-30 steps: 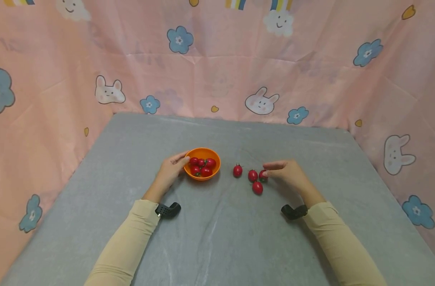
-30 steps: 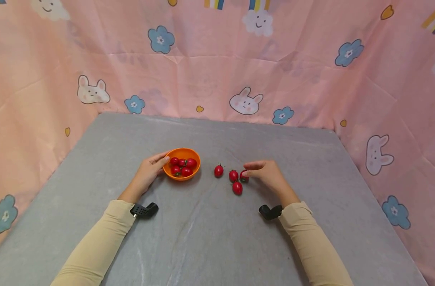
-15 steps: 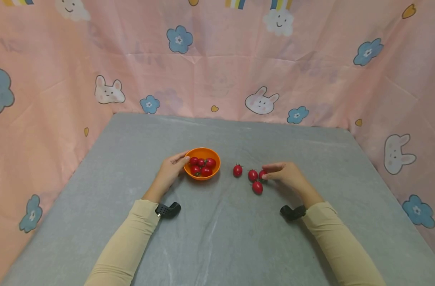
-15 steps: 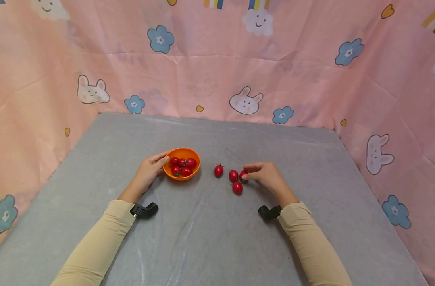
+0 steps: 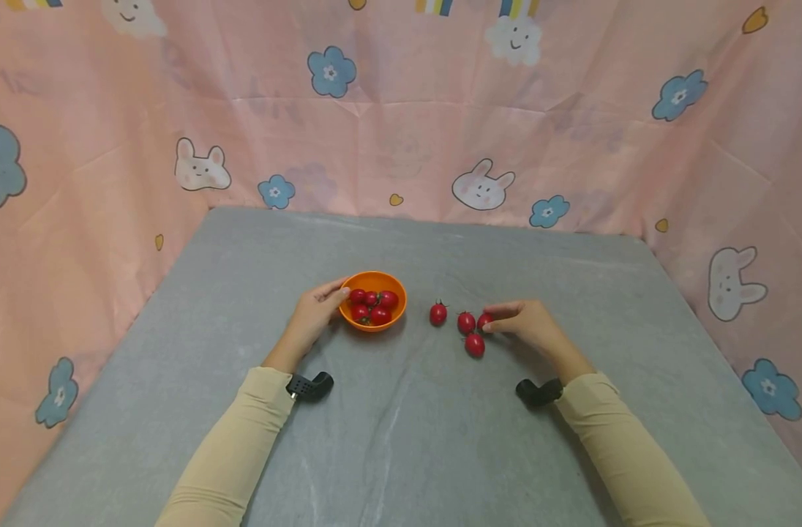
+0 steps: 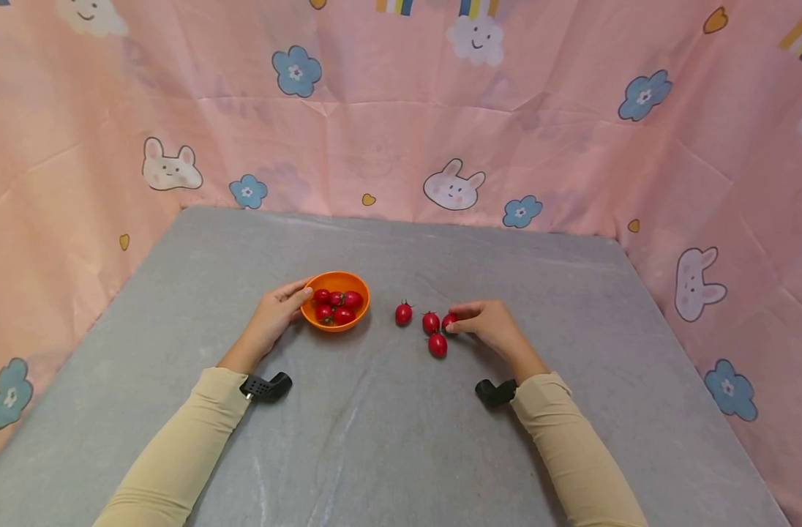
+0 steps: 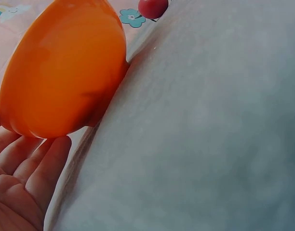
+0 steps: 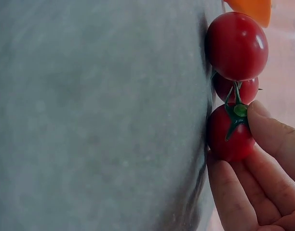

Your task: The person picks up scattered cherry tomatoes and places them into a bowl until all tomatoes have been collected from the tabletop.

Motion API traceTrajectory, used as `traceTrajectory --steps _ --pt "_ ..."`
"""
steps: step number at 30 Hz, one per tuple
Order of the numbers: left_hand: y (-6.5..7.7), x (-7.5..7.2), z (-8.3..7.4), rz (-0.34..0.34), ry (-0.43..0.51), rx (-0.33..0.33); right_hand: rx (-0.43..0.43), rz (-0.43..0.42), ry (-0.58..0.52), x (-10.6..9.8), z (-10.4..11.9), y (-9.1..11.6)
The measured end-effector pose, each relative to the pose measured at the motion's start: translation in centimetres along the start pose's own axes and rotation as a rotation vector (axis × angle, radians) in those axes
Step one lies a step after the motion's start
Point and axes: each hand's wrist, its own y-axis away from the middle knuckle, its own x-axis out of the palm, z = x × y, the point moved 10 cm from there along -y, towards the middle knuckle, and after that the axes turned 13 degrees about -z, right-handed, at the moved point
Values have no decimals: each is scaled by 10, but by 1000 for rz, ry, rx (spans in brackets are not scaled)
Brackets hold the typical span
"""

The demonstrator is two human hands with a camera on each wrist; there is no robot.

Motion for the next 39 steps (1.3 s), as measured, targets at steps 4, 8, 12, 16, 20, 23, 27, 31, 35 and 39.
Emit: traceTrajectory --steps 4,8,12,16,20,23,27,31,35,39 --pt "0 0 0 -1 -5 -5 -7 -10 -7 -2 0 -1" --pt "1 -1 0 -4 -8 -7 23 -23 -18 -7 -1 1" --pt "1 -1 -1 -7 -13 6 55 -24 -43 -12 1 4" --pt "0 -1 -1 -8 -8 5 61 -34 -55 -16 7 7" --pt "-1 -1 0 -5 -4 3 32 -37 -51 -17 14 7" --pt "-1 0 1 -2 -1 -2 12 -42 -52 -17 20 7" --pt "-1 -1 2 0 0 -5 6 -48 -51 -14 27 5" --pt "-1 -1 1 -1 1 0 27 -47 -58 -9 32 3" --pt "-1 0 1 2 8 4 38 -44 -82 -2 41 0" --pt "-1 0 0 2 10 7 26 -33 -101 5 51 -1"
